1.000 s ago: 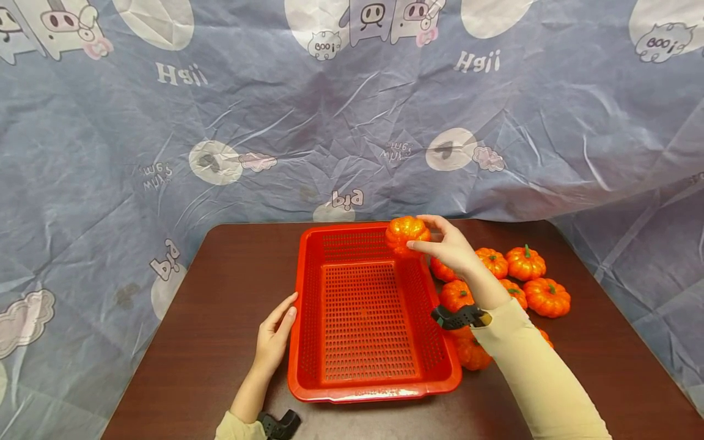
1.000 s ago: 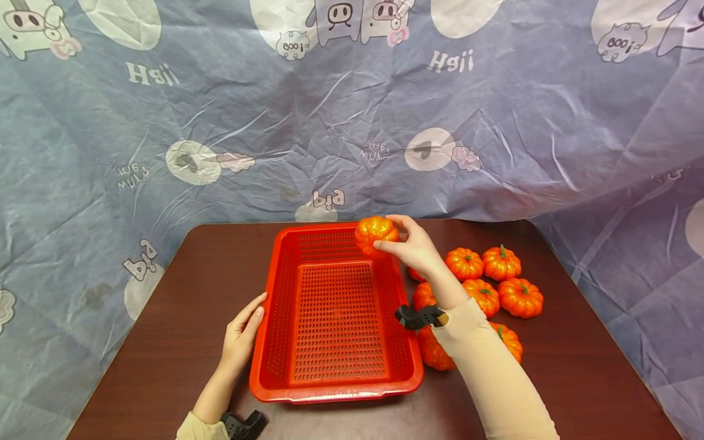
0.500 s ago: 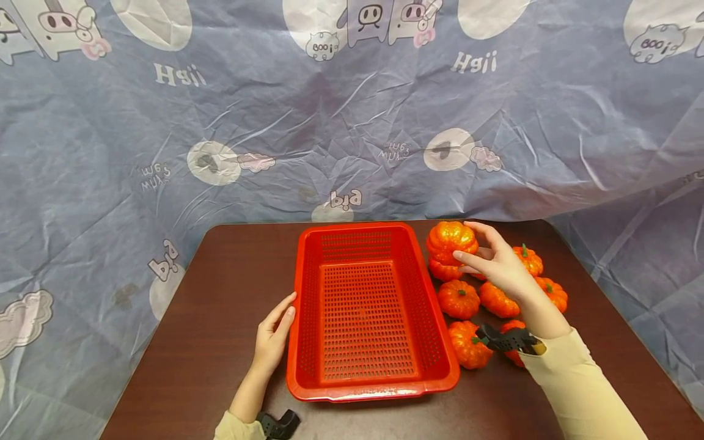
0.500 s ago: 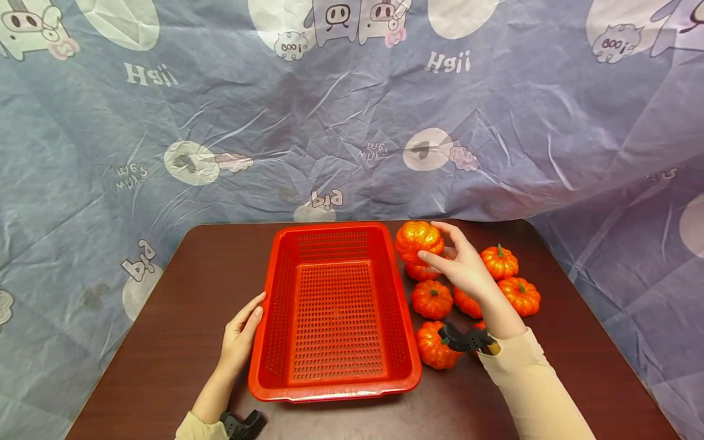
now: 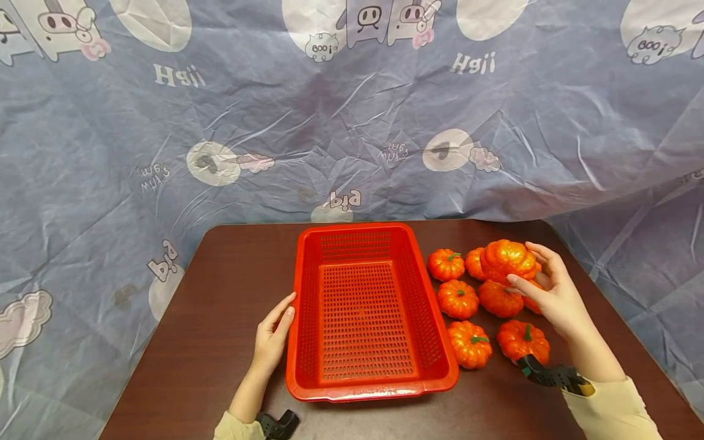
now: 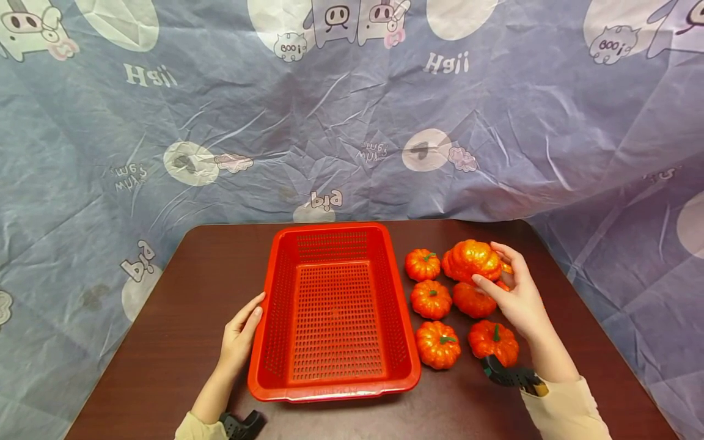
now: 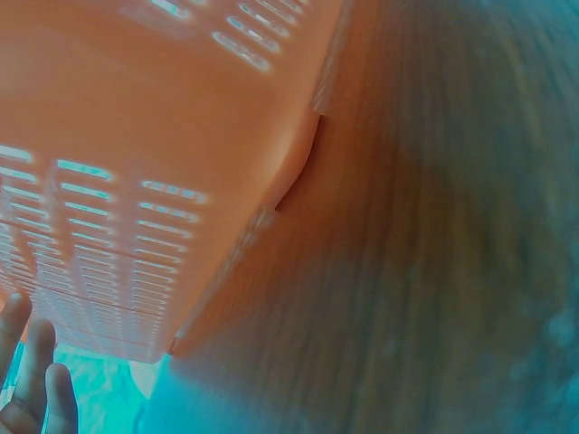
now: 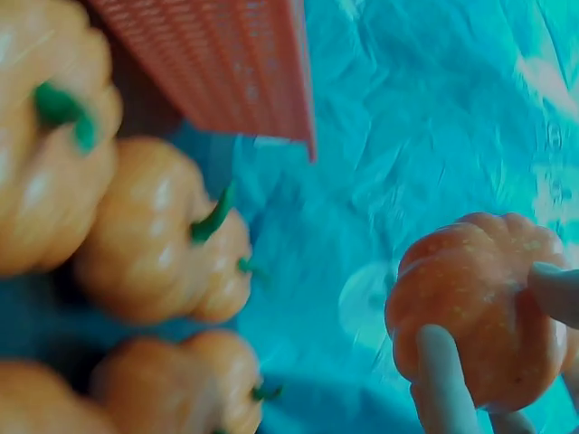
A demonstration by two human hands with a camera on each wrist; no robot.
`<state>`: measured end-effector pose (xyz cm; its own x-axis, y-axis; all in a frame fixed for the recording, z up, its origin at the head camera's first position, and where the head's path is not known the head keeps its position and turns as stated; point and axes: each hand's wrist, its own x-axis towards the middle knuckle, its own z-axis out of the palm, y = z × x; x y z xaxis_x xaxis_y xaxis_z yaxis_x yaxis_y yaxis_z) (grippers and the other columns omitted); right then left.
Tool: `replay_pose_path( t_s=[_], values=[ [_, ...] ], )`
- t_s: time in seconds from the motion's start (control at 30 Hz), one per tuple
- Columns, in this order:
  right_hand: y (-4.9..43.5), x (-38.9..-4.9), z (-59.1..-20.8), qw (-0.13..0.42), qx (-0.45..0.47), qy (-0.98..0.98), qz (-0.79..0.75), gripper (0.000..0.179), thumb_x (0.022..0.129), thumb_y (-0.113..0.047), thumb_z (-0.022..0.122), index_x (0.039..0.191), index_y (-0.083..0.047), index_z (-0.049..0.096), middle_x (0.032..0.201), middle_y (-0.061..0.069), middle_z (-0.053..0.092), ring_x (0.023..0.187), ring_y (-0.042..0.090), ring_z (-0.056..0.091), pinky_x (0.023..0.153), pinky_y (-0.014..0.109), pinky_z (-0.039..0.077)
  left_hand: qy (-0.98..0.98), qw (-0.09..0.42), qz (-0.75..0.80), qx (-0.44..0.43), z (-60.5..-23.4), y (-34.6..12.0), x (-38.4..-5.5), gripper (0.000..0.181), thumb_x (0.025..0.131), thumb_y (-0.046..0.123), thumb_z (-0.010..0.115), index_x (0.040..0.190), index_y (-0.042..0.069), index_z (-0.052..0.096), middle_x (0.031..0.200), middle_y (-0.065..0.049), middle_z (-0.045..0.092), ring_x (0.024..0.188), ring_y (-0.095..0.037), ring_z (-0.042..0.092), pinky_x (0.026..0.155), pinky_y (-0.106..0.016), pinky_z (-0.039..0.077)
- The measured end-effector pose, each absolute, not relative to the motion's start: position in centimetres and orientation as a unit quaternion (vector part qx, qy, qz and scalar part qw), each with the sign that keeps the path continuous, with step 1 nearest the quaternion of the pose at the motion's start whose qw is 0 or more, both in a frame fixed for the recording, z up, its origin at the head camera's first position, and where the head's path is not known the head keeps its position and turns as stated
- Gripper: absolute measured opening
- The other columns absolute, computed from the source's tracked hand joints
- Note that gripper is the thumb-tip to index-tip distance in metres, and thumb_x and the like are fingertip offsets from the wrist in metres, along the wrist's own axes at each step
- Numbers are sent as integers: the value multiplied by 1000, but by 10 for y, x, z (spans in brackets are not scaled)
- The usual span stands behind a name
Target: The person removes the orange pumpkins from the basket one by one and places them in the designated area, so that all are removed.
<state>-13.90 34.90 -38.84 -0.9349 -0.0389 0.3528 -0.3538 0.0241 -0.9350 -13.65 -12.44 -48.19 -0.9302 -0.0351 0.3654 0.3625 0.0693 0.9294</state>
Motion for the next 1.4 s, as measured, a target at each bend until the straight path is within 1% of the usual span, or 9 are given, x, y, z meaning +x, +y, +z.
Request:
replay_pose_path(
  t_s=[0.1, 0.27, 0.4, 0.53, 0.7, 0.8, 0.97, 1.2, 1.4],
  values=[
    [362, -132, -399, 122, 156, -674, 711, 68, 85, 24, 48, 143, -7, 33, 122, 7, 41, 94, 11, 63, 67, 27, 55, -715, 146, -674, -116, -482, -124, -137, 33, 95, 0, 50, 126, -8, 54, 127, -24, 54, 107, -3, 53, 88, -16, 44],
    [382, -122, -414, 132, 171, -640, 737, 69, 83, 28, 43, 143, -2, 30, 125, 10, 41, 94, 14, 64, 67, 29, 54, -717, 146, -672, -114, -482, -125, -137, 33, 95, 1, 50, 127, -7, 54, 128, -23, 53, 107, -2, 53, 88, -16, 44],
    [396, -112, -423, 152, 155, -613, 760, 73, 82, 30, 43, 144, -5, 27, 125, 10, 38, 96, 15, 63, 66, 31, 55, -717, 141, -674, -111, -482, -124, -136, 33, 95, 1, 50, 127, -7, 54, 129, -23, 53, 107, -2, 53, 87, -16, 44],
    [412, -101, -434, 156, 129, -604, 771, 71, 82, 29, 44, 141, -8, 31, 126, 5, 41, 91, 15, 65, 66, 30, 55, -716, 135, -676, -109, -481, -124, -136, 33, 96, 1, 50, 128, -7, 53, 129, -22, 53, 107, -2, 53, 87, -17, 45],
    [429, -93, -449, 167, 120, -600, 773, 68, 79, 33, 42, 135, -4, 37, 124, 6, 45, 85, 18, 67, 64, 31, 55, -717, 136, -675, -110, -481, -124, -136, 33, 96, 2, 50, 128, -6, 54, 129, -22, 53, 106, -2, 53, 87, -16, 45],
    [435, -89, -457, 187, 96, -612, 762, 71, 75, 35, 46, 132, -6, 39, 122, 4, 47, 89, 13, 65, 64, 27, 55, -717, 137, -675, -107, -481, -124, -136, 33, 96, 2, 50, 128, -6, 54, 129, -22, 53, 106, -2, 53, 86, -16, 45],
    [439, -81, -468, 217, 46, -653, 724, 76, 68, 37, 51, 127, -11, 44, 118, -3, 54, 92, 3, 60, 68, 13, 50, -717, 136, -676, -105, -482, -124, -135, 33, 95, 2, 51, 128, -6, 54, 129, -22, 53, 106, -2, 53, 86, -17, 45],
    [442, -72, -484, 253, -25, -684, 683, 76, 66, 36, 56, 125, -11, 48, 113, -7, 56, 90, 0, 56, 69, 8, 45, -718, 137, -674, -107, -482, -124, -135, 33, 96, 2, 50, 128, -6, 54, 129, -22, 53, 107, -2, 53, 86, -16, 45],
    [443, -68, -493, 290, -114, -793, 523, 74, 63, 30, 64, 125, -10, 53, 107, -18, 54, 91, -7, 51, 68, 4, 42, -714, 140, -677, -111, -481, -124, -136, 33, 96, 1, 50, 127, -7, 53, 129, -23, 53, 107, -2, 53, 87, -16, 45]
  ],
)
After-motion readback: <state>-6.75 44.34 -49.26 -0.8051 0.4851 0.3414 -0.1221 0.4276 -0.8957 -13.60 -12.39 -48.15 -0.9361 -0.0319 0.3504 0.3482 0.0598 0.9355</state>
